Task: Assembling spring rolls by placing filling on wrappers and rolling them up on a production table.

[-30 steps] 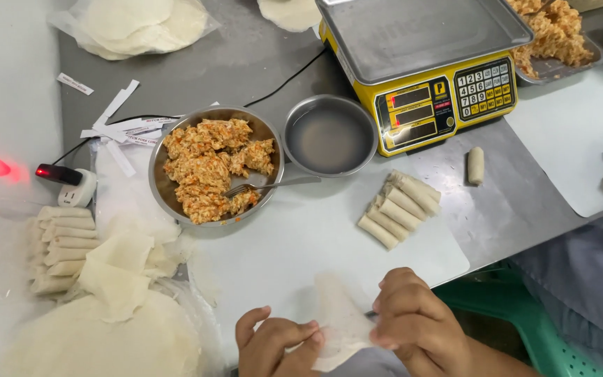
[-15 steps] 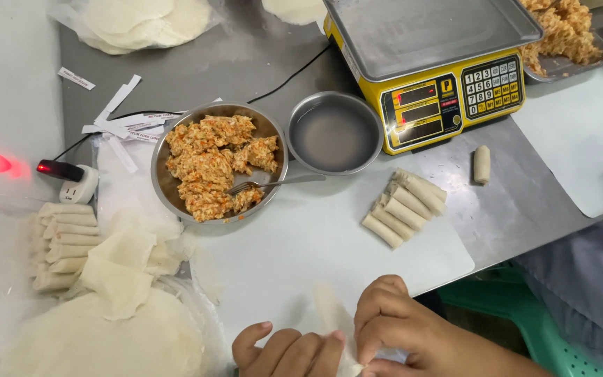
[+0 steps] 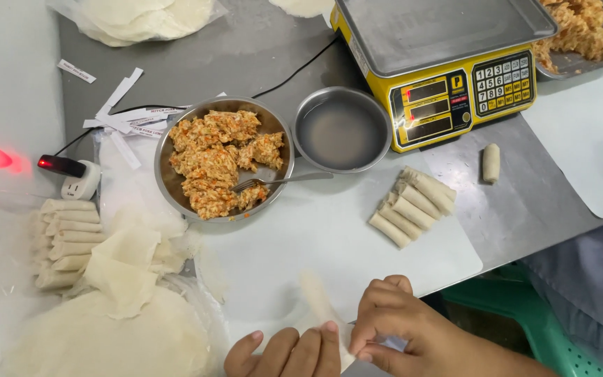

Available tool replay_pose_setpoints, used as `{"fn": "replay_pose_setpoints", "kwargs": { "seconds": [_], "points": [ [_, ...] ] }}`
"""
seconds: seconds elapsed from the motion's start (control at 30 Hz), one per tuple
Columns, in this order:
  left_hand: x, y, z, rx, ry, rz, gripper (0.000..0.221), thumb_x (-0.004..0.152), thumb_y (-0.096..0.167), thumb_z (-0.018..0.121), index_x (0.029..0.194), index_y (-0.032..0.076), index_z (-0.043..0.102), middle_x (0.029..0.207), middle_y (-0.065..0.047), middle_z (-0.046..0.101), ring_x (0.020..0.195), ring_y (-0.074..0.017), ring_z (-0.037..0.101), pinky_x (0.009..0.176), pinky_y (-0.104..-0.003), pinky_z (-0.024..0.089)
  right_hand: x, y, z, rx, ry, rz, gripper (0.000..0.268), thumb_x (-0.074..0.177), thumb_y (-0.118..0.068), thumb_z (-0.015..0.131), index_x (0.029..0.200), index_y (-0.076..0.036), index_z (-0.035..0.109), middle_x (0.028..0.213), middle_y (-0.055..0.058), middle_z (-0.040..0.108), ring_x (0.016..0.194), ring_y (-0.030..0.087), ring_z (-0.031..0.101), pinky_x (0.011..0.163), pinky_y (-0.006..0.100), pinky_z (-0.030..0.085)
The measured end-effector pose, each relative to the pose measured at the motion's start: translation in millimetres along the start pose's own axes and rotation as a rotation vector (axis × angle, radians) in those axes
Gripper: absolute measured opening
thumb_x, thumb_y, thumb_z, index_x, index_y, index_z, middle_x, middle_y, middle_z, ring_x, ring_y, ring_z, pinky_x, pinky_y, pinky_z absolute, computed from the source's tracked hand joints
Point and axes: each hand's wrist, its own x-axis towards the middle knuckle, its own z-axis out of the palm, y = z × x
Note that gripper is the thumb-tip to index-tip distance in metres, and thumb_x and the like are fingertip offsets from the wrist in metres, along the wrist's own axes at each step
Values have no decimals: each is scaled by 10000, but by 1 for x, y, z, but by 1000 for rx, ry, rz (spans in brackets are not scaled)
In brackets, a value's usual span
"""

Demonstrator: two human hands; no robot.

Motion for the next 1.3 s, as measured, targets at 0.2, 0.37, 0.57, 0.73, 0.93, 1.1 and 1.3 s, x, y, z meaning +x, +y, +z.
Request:
{"fn": "replay_pose_setpoints", "kwargs": {
  "seconds": [0.2, 0.37, 0.57, 0.73, 0.93, 1.1, 1.3],
  "points": [
    [5, -4, 1, 46, -42, 41, 167, 983, 181, 583, 869, 300, 554, 669, 161, 517, 595, -31, 486, 1077, -357, 276, 3, -1, 1, 158, -1, 31, 51, 994, -223, 705, 969, -207, 746, 855, -27, 485, 846, 153, 527, 833, 351, 311],
    [6, -2, 10, -47, 15, -92, 246, 891, 136, 573, 713, 306, 581, 603, 121, 471, 527, -58, 444, 1034, -345, 262, 15, -16, -9, 149, -87, -91, 188, 1069, -270, 561, 935, -161, 635, 962, 12, 543, 905, 208, 495, 877, 395, 308],
    [6, -1, 12, 4, -21, -112, 244, 882, 155, 586, 696, 312, 594, 623, 111, 477, 546, -64, 462, 1007, -353, 272, 14, 6, 8, -93, 77, -140, 129, 1022, -316, 568, 956, -225, 631, 858, -71, 619, 799, 144, 551, 770, 366, 277],
    [7, -7, 12, 62, -46, -57, 271, 929, 185, 577, 697, 323, 567, 611, 132, 486, 553, -56, 472, 1051, -367, 256, 15, 13, 17, -206, 141, -154, 128, 1012, -308, 600, 1015, -228, 699, 852, -100, 657, 772, 120, 579, 792, 357, 293],
    [7, -11, 16, 113, -19, 8, 243, 934, 180, 549, 737, 321, 557, 637, 139, 493, 565, -52, 476, 1076, -376, 244, 15, 13, 19, -186, 225, -207, 142, 951, -114, 643, 946, -245, 699, 821, -97, 595, 756, 115, 558, 768, 350, 288],
    [10, -5, 19, 78, -22, -31, 265, 932, 163, 570, 718, 319, 561, 629, 136, 492, 559, -49, 481, 1062, -368, 252, 14, 12, 14, -156, 184, -271, 160, 1006, -132, 565, 975, -210, 701, 857, -64, 540, 776, 158, 545, 788, 371, 294],
    [19, 1, 12, -45, -144, -169, 271, 868, 117, 614, 674, 299, 566, 591, 106, 456, 557, -72, 459, 1065, -364, 236, 13, 11, 8, -164, 98, -292, 250, 1087, -252, 452, 985, -244, 680, 881, -70, 474, 811, 145, 493, 797, 398, 279]
  ]
}}
